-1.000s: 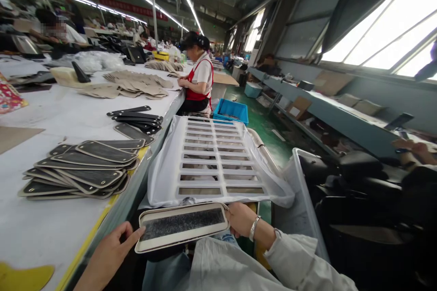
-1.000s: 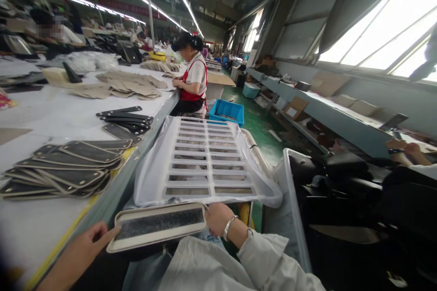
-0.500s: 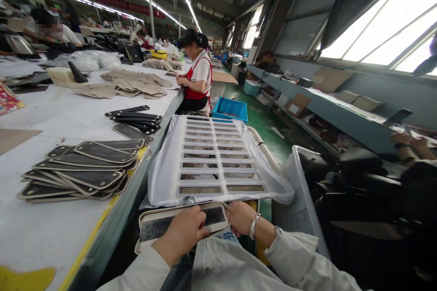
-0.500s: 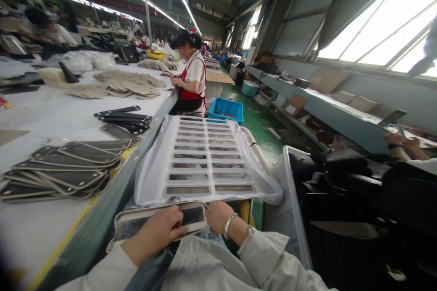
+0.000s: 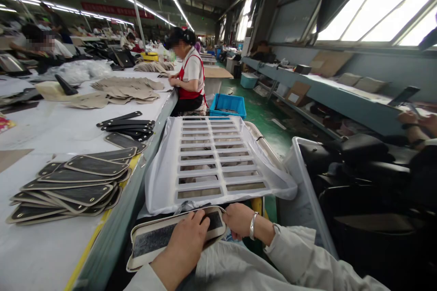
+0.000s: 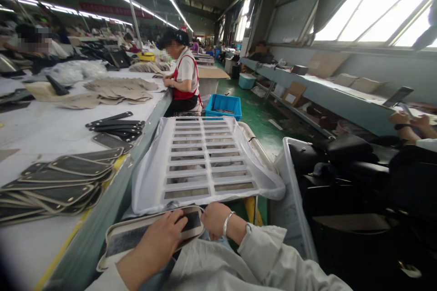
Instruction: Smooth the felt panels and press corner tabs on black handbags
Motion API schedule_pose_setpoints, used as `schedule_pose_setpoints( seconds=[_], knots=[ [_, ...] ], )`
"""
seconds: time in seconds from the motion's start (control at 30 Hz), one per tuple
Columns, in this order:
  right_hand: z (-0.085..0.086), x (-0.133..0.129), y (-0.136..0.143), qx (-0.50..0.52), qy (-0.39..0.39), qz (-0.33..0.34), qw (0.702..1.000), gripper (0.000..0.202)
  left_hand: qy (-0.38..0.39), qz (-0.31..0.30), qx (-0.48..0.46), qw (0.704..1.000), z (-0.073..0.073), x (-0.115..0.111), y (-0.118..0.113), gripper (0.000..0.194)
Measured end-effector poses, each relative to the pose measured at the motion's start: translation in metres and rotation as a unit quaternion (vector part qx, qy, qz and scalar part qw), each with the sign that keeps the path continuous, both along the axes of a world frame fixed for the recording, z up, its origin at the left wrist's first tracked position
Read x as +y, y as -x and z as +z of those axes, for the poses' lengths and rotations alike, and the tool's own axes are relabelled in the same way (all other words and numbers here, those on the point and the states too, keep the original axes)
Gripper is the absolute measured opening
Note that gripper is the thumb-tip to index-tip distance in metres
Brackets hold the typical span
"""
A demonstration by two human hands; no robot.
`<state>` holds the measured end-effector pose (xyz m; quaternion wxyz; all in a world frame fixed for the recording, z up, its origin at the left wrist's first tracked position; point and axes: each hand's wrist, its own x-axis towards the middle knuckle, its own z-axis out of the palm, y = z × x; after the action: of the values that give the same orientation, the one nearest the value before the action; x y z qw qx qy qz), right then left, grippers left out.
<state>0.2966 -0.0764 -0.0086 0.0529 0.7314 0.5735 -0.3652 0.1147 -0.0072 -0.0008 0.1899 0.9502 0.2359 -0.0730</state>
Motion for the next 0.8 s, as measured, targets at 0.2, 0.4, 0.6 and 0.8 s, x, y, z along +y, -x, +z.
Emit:
schedule_pose_setpoints(
  seconds=[0.2,0.4,0.6,0.8],
  knots=[
    [0.022,-0.005,-0.002,-0.091,-0.186,0.032,0.978,0.048,0.046,0.006,-0.01,0.999,-0.004,0.007,-0.004,0.041],
    [0.007,0.025,0.003,-0.167,-0.141,0.172,0.961,0.029,0.029,0.02,0.01,0.999,-0.002,0.001,-0.004,0.044],
    [0.005,0.034,0.0,-0.166,-0.113,0.227,0.953,0.025,0.044,0.059,-0.021,0.997,-0.009,-0.008,0.004,0.033],
    [0.009,0.042,-0.007,-0.145,-0.073,0.271,0.949,0.022,0.075,0.124,-0.075,0.987,-0.012,-0.013,0.01,0.028]
  ],
)
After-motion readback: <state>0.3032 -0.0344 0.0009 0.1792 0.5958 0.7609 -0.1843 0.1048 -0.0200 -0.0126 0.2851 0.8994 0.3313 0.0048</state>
